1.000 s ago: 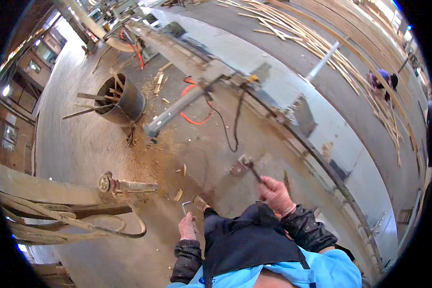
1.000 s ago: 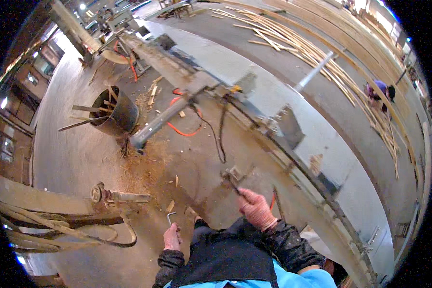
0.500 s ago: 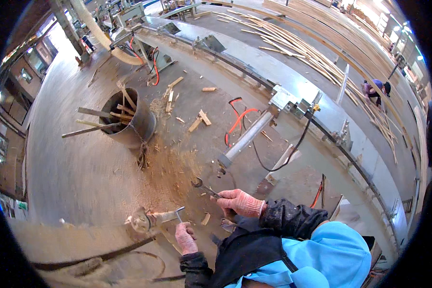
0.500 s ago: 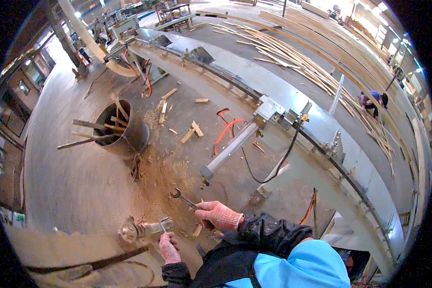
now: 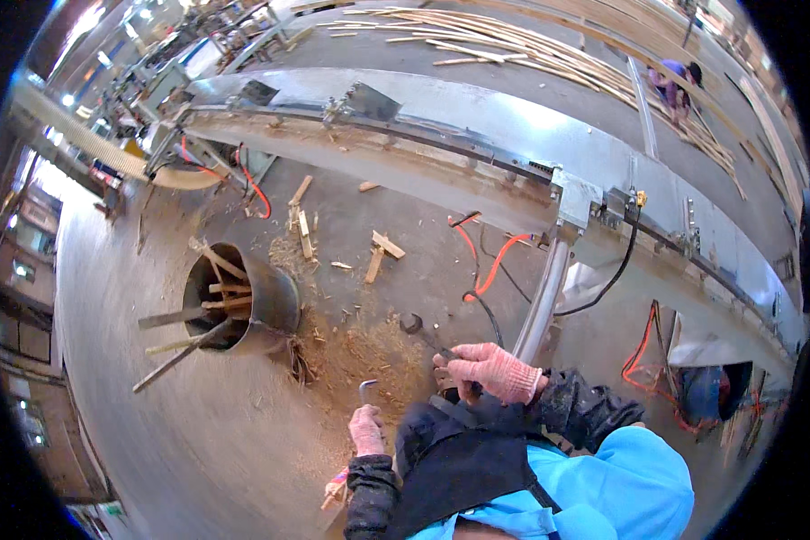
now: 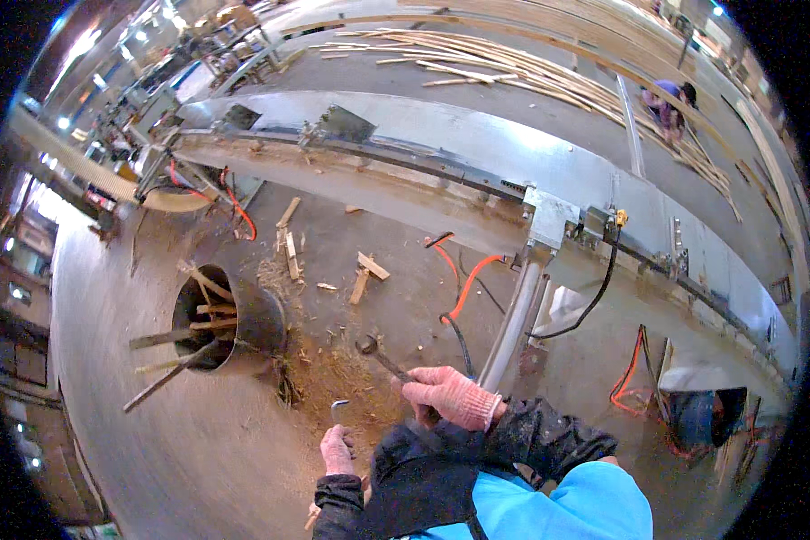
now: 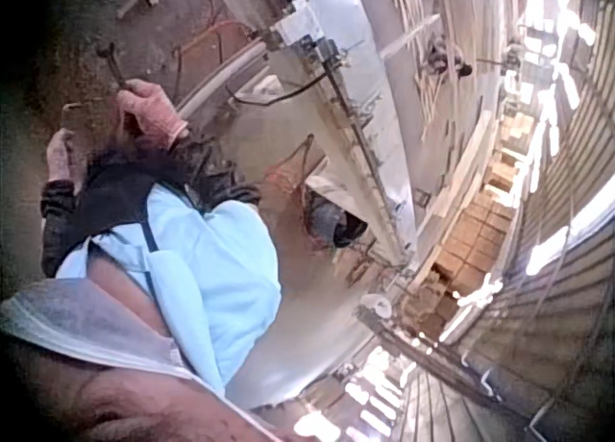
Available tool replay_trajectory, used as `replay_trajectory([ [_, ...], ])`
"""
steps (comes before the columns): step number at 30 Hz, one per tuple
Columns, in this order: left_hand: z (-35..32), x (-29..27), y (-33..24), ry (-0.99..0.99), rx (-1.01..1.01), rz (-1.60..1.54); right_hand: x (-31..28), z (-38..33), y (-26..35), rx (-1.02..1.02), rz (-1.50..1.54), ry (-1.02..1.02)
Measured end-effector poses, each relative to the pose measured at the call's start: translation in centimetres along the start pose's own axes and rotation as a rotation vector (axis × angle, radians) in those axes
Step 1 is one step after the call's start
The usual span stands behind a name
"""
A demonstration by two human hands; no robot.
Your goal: The person walks to a large metal machine and uses a wrench to tighten bolts on a bracket. They repeatedly adjust the bracket and tighten fasteners on the machine's frame.
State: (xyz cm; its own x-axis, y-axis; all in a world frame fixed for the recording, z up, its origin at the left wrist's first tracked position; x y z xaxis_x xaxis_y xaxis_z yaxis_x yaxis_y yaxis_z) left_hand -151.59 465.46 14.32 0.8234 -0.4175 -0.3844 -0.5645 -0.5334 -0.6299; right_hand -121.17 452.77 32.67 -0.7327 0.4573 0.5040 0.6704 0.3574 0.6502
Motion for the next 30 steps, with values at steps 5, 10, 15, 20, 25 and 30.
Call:
replay_trajectory([
  [5, 16.7, -9.9, 15.0, -0.261, -0.015, 0.393, 0.6, 5.1, 3.2, -0.056, 0.096, -0.09],
  [10, 24.9, -15.6, 16.1, 0.255, 0.398, 1.667, 1.7, 11.0, 5.1, -0.249, 0.175, -0.253],
  [15, 35.8, -19.9, 9.9, 0.124, 0.366, 1.576, 4.6, 20.7, 5.8, -0.175, 0.299, -0.396],
  [20, 41.1, -18.1, -13.7, 0.091, 0.03, 0.147, 9.7, 29.1, 10.3, -0.188, 0.316, -0.358],
  [25, 38.6, -11.0, -46.6, 0.126, 0.919, 0.442, 10.0, 33.3, 13.5, -0.211, 0.318, -0.394],
  [30, 31.8, -0.7, -67.1, 0.283, 1.219, 0.545, 7.0, 34.9, 15.0, -0.223, 0.34, -0.403],
])
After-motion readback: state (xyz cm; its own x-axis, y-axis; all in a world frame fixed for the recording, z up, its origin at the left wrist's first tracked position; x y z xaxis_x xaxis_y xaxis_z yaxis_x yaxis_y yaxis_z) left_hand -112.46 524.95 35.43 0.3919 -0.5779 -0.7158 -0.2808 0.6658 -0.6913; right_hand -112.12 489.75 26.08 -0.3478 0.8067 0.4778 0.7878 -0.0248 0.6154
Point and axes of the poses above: each hand's wrist, its own z-axis towards the middle knuckle, its own x-axis out of the palm, y = z × x, the point moved 3 cm from there along z, towards the middle knuckle, and after that the axes turned 15 degrees about z, right-handed, at the moved point
